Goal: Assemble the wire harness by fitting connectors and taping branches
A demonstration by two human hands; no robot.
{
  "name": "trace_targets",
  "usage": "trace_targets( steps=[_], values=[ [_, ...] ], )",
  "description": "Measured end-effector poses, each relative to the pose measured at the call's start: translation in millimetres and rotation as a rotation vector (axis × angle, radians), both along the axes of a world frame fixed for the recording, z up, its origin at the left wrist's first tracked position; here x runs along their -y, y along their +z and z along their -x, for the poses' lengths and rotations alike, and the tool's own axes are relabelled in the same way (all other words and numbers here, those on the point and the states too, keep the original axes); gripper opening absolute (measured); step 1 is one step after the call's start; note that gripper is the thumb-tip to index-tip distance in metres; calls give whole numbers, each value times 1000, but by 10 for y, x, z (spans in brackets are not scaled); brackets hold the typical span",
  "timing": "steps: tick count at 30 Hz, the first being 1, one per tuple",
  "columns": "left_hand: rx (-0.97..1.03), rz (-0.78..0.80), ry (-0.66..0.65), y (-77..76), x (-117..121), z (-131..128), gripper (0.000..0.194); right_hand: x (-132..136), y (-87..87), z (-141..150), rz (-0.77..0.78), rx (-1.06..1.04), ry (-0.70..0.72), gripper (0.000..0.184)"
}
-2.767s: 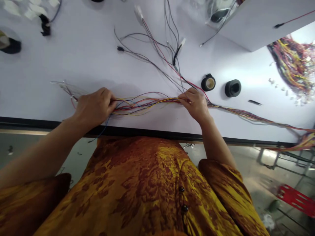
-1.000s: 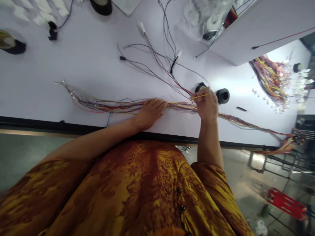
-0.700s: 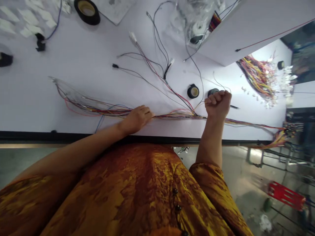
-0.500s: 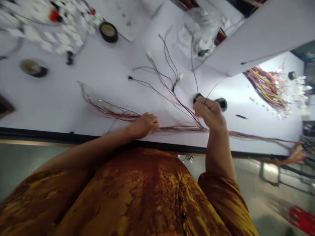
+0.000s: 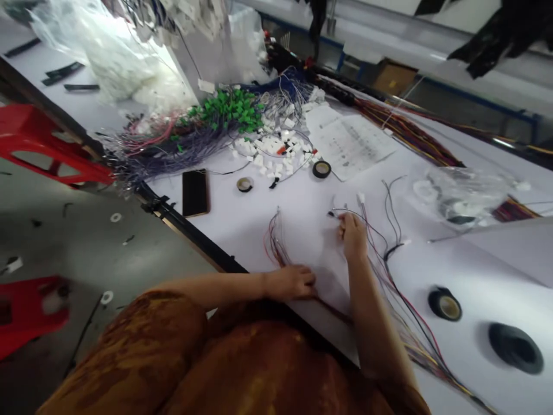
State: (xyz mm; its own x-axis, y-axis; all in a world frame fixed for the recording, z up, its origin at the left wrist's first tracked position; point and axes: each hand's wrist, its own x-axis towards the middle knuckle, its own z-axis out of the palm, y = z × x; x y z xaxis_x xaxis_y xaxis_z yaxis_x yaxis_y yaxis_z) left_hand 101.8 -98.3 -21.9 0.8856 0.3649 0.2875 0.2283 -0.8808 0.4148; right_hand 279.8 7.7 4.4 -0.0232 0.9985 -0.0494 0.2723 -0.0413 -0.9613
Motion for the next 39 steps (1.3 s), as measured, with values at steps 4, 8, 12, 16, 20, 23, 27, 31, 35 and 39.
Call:
trace_targets(
  steps=[4,8,12,16,20,23,27,31,35,39],
  values=[
    [170,234,402,284,-645,648,25,140,-33,-46,-6,-80,-160,28],
    [146,158,1005,503,-1686,1156,22,326,-40,25,129,-150,-48,33],
    [-64,159,1150,497,-2428,1364,20,334,-48,30,239,-295,8,35],
    [-12,190,1136,516,-2561,1246,7,304,-60,8,260,-446,12,28],
    [491,620,967,560,-2138,798,15,277,-63,-6,289,-539,-7,18],
    [531,1166,712,488,-1651,388,25,276,-49,-7,292,-550,-7,20],
    [509,1421,582,315,-1263,53,29,293,-33,6,267,-505,-6,22],
    [513,1271,578,295,-1206,-11,22,300,-44,33,228,-410,-20,22],
    [536,1135,586,358,-1189,-16,19,301,-57,56,211,-398,-62,21],
    [577,1298,629,298,-1157,-29,20,314,-63,47,213,-546,-88,24]
  ],
)
